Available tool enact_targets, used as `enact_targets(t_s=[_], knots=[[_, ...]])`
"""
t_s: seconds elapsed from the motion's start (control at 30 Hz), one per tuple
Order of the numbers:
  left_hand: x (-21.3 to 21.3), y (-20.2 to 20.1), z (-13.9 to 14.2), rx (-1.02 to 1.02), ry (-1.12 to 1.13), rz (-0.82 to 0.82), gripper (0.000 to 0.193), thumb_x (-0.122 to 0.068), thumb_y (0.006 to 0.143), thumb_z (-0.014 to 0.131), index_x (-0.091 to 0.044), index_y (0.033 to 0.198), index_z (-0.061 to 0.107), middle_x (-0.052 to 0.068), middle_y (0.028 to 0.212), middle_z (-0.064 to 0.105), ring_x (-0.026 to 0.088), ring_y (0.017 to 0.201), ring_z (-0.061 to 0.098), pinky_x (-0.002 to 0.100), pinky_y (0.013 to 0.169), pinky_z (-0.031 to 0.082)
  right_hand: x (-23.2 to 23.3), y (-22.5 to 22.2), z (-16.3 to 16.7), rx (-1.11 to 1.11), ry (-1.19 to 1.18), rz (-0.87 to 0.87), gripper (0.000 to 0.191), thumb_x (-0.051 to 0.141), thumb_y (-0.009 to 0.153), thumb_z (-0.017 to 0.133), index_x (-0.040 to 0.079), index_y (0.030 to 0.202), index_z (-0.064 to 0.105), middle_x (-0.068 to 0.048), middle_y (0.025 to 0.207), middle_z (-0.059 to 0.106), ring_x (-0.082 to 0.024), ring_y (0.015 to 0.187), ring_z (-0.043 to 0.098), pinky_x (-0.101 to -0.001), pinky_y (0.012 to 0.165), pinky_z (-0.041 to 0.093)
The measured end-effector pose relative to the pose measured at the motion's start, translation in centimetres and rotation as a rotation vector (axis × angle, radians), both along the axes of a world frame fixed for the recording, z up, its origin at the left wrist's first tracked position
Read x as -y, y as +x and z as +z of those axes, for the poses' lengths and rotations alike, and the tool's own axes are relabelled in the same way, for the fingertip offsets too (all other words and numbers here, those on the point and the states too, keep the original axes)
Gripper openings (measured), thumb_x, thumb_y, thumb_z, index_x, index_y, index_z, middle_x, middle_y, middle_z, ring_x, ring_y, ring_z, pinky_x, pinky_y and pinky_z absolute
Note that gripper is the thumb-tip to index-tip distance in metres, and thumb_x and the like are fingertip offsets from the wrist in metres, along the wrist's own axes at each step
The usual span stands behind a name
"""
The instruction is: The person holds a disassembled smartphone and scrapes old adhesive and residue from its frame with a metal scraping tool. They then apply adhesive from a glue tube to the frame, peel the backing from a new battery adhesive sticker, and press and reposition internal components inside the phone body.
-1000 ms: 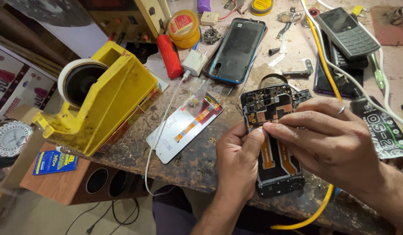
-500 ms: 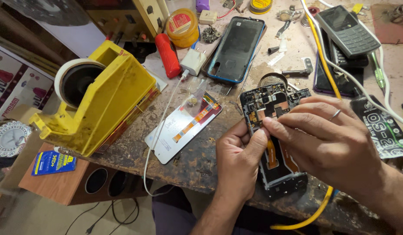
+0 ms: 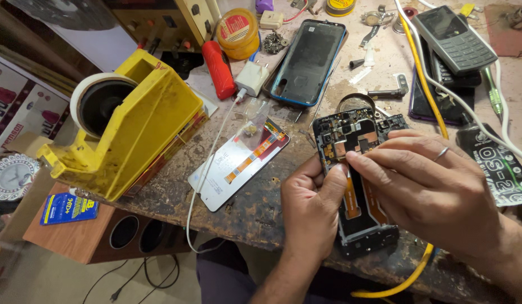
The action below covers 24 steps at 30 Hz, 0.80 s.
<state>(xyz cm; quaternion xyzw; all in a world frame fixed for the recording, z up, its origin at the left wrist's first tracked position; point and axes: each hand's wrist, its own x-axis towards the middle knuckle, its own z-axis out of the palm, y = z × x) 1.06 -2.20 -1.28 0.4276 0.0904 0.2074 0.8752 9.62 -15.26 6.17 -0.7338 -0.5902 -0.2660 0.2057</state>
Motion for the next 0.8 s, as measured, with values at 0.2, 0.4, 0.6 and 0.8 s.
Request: enact_targets(t_s=[0.2, 0.4, 0.6, 0.8], knots=[[0.10, 0.03, -0.15, 0.000, 0.009, 0.005, 0.021, -0.004, 0.104, 0.061, 0.005, 0.120, 0.069, 0.003, 0.104, 0.073, 0.003, 0.087, 0.064, 0.019, 0.076, 0.052, 0.02, 0.19, -0.55, -0.127, 0.053, 0.032, 0.044, 0.004, 0.072, 0.081, 0.006, 0.115, 0.074, -0.008, 0.103, 0.072, -0.029, 0.098, 0.068, -0.0418, 0.091, 0.057], [-0.08, -0.17, -0.37, 0.011, -0.022, -0.031, 0.022, -0.005, 0.104, 0.062, 0.005, 0.122, 0.068, 0.001, 0.101, 0.071, 0.001, 0.084, 0.060, 0.018, 0.073, 0.050, 0.03, 0.40, -0.63, -0.208, 0.046, 0.024, 0.047, 0.005, 0.072, 0.080, 0.011, 0.118, 0.075, -0.005, 0.103, 0.071, -0.028, 0.098, 0.068, -0.0426, 0.094, 0.056], [-0.20, -0.07, -0.01, 0.003, 0.006, -0.044, 0.023, -0.006, 0.102, 0.062, 0.005, 0.121, 0.067, 0.001, 0.103, 0.072, 0.002, 0.086, 0.062, 0.018, 0.076, 0.051, 0.12, 0.36, -0.65, -0.241, 0.032, 0.019, 0.049, 0.005, 0.073, 0.079, 0.012, 0.122, 0.073, -0.005, 0.104, 0.071, -0.025, 0.097, 0.068, -0.0430, 0.096, 0.055], [-0.55, -0.60, 0.42, -0.006, 0.112, -0.052, 0.028, -0.005, 0.100, 0.061, 0.006, 0.126, 0.067, 0.002, 0.105, 0.071, 0.002, 0.089, 0.060, 0.019, 0.078, 0.050, 0.06, -0.16, -0.98, -0.327, 0.017, -0.116, 0.050, 0.001, 0.071, 0.078, 0.018, 0.117, 0.077, -0.003, 0.103, 0.073, -0.024, 0.099, 0.071, -0.0374, 0.087, 0.056]])
